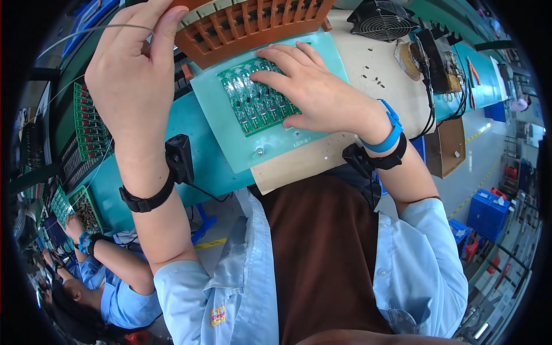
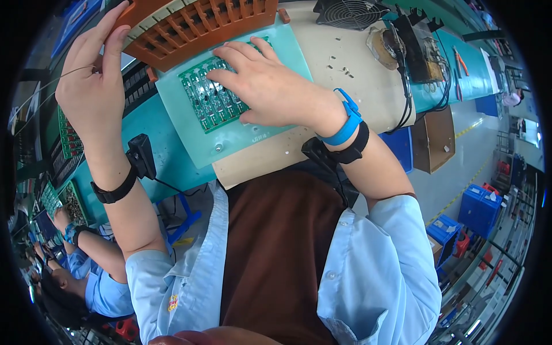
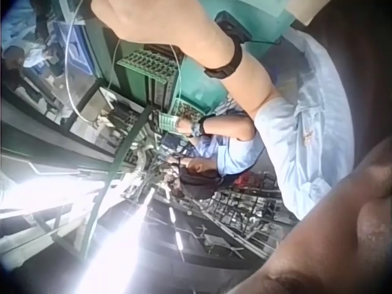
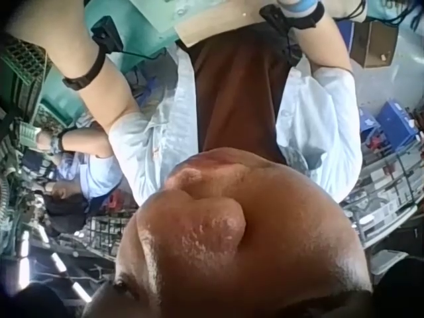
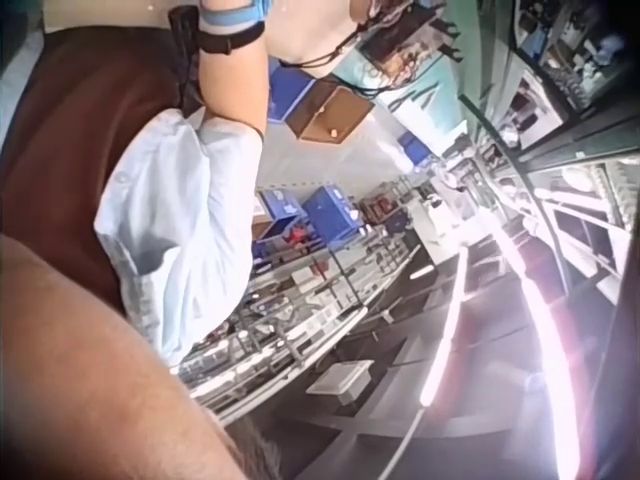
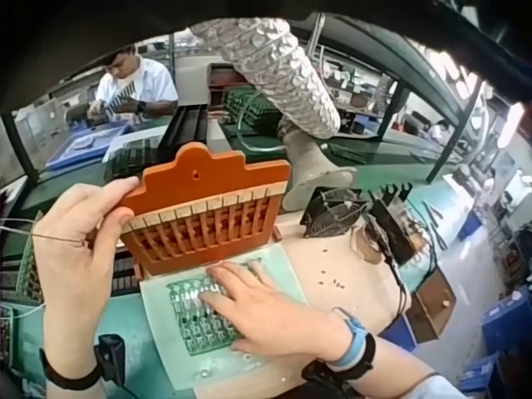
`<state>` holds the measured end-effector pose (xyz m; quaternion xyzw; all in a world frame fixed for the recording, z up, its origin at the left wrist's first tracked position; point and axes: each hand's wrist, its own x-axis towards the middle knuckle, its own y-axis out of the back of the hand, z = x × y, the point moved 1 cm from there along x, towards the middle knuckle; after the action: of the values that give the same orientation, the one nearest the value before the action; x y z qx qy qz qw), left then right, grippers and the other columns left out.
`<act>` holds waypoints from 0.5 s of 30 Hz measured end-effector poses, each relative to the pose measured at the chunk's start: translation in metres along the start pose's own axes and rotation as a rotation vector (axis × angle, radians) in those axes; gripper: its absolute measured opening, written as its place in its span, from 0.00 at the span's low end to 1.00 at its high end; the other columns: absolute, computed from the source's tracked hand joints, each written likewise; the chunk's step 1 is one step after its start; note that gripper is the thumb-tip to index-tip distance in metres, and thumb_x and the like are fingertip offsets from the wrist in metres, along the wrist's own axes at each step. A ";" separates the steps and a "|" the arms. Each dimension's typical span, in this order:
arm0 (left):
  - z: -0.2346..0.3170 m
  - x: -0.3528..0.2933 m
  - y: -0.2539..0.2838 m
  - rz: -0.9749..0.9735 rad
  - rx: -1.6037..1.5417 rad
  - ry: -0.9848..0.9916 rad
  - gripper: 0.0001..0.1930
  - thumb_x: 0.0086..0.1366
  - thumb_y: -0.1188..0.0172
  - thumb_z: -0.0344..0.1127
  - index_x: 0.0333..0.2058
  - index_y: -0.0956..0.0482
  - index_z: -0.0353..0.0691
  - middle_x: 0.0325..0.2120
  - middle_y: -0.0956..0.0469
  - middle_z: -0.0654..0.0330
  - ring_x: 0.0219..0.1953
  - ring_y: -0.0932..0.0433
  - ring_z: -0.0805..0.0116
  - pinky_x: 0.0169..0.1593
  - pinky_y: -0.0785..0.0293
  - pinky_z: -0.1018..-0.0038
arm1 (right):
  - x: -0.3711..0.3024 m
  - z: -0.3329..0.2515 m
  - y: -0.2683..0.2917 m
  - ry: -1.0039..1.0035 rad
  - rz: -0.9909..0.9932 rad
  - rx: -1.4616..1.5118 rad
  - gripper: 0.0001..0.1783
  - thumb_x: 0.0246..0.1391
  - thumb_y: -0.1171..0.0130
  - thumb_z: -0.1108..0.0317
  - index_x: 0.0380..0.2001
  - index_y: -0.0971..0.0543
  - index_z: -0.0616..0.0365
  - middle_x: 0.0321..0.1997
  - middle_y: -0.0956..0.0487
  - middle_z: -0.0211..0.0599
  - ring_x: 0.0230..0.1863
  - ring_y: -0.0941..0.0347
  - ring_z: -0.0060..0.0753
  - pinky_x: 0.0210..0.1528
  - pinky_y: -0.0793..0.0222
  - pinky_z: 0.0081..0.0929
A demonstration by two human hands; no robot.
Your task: Soldering electronic components onto a printed circuit board at a factory workstation.
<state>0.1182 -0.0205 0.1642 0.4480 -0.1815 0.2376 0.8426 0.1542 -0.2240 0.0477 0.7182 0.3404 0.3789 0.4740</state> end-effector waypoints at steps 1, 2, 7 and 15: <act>-0.001 -0.001 -0.001 0.005 0.006 -0.017 0.11 0.66 0.35 0.22 0.47 0.16 0.31 0.31 0.20 0.55 0.30 0.20 0.66 0.33 0.26 0.75 | 0.000 0.000 0.000 0.001 0.001 -0.007 0.45 0.33 0.24 0.71 0.62 0.26 0.54 0.70 0.35 0.51 0.72 0.41 0.57 0.77 0.50 0.51; -0.002 -0.001 -0.001 0.010 0.012 -0.035 0.11 0.67 0.36 0.22 0.47 0.16 0.31 0.31 0.20 0.55 0.31 0.20 0.66 0.33 0.26 0.75 | 0.000 0.000 0.000 0.001 0.000 -0.007 0.45 0.33 0.24 0.71 0.62 0.26 0.54 0.70 0.35 0.51 0.72 0.41 0.57 0.77 0.50 0.51; 0.000 0.000 -0.001 0.003 0.038 -0.020 0.11 0.67 0.36 0.23 0.47 0.16 0.31 0.32 0.20 0.55 0.31 0.20 0.66 0.33 0.26 0.75 | 0.002 -0.001 0.000 -0.011 -0.012 -0.004 0.45 0.33 0.24 0.71 0.62 0.25 0.54 0.71 0.35 0.51 0.73 0.41 0.56 0.77 0.50 0.51; -0.012 -0.006 -0.005 0.079 0.020 -0.192 0.11 0.67 0.36 0.22 0.47 0.16 0.30 0.32 0.20 0.55 0.31 0.20 0.66 0.33 0.26 0.75 | 0.004 -0.003 0.002 -0.014 -0.025 -0.017 0.45 0.34 0.24 0.72 0.62 0.25 0.54 0.71 0.34 0.50 0.73 0.41 0.55 0.77 0.49 0.49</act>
<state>0.1175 -0.0142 0.1518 0.4698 -0.2766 0.2284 0.8066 0.1538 -0.2199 0.0514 0.7124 0.3431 0.3708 0.4870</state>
